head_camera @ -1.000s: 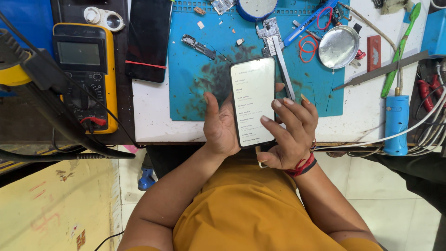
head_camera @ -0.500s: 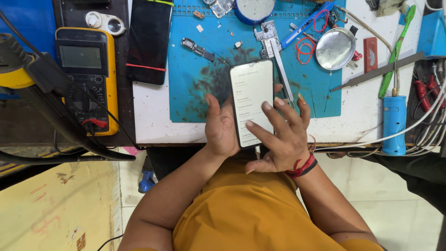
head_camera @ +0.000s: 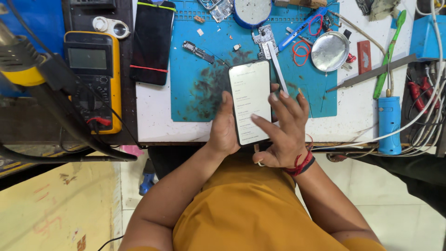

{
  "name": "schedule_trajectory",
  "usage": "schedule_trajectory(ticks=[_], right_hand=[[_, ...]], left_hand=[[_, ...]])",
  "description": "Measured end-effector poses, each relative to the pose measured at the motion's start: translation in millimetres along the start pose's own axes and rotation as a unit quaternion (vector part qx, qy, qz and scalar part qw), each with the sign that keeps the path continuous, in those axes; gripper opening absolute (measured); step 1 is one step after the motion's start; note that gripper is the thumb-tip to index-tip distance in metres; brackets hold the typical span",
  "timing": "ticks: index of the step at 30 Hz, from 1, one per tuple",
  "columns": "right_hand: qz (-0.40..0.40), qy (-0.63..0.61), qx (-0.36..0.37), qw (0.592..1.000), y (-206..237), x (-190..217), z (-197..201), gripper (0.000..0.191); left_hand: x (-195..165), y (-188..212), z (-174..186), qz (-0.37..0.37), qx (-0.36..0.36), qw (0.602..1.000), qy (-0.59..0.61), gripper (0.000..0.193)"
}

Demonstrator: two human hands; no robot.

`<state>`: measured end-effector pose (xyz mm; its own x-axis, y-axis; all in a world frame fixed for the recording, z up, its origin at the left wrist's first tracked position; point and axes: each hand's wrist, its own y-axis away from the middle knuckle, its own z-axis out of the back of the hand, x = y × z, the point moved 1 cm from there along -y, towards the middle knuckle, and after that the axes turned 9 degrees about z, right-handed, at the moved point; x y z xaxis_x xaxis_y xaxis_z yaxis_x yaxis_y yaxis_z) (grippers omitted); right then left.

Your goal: The person uses tweezers to adjust a small component on a disassembled smartphone motherboard, then powers on the device and navigates the touchscreen to verify functionality. The person then disconnects the charger and continues handling the phone and its internal components.

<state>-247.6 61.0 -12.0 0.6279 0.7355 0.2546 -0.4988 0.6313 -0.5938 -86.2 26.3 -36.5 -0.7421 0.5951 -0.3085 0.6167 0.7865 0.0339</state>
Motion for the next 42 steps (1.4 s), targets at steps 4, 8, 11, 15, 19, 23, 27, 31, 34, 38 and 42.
schedule_trajectory(ticks=[4, 8, 11, 15, 19, 23, 27, 31, 34, 38, 42], right_hand=[[-0.076, -0.057, -0.132, 0.987, -2, 7, 6, 0.056], [-0.251, -0.242, -0.21, 0.913, -3, 24, 6, 0.038], [-0.383, -0.399, -0.131, 0.823, 0, 20, 7, 0.03], [-0.41, -0.472, -0.1, 0.774, 5, 13, 9, 0.018], [-0.395, -0.471, -0.156, 0.773, 7, 7, 10, 0.018], [-0.388, -0.477, -0.152, 0.774, 6, 7, 5, 0.019], [-0.398, -0.486, -0.173, 0.759, 10, 6, 1, 0.021], [-0.398, -0.49, -0.175, 0.756, 14, 1, 4, 0.021], [-0.399, -0.488, -0.158, 0.76, 9, 1, 7, 0.022], [-0.404, -0.432, -0.093, 0.801, -8, 13, 31, 0.022], [-0.162, -0.1, 0.013, 0.982, -31, 23, 72, 0.02]], left_hand=[[-5, -2, -4, -0.025, 0.005, 0.999, -0.024, 0.068], [-2, 0, -4, -0.048, -0.072, 0.992, -0.087, 0.055], [4, 3, -3, -0.04, -0.095, 0.99, -0.095, 0.049], [5, 10, -3, -0.039, -0.116, 0.982, -0.147, 0.039], [-7, 26, -5, -0.05, -0.119, 0.939, -0.32, 0.018], [-14, 36, -5, -0.026, -0.185, 0.901, -0.391, 0.009], [-18, 35, -3, -0.037, -0.154, 0.923, -0.349, 0.012], [-30, 33, 0, -0.013, -0.133, 0.966, -0.223, 0.024], [-45, 34, -4, -0.049, -0.137, 0.959, -0.244, 0.031], [-69, 44, -21, -0.138, -0.127, 0.88, -0.435, 0.049], [-87, 63, -45, -0.249, -0.132, 0.696, -0.661, 0.052]])
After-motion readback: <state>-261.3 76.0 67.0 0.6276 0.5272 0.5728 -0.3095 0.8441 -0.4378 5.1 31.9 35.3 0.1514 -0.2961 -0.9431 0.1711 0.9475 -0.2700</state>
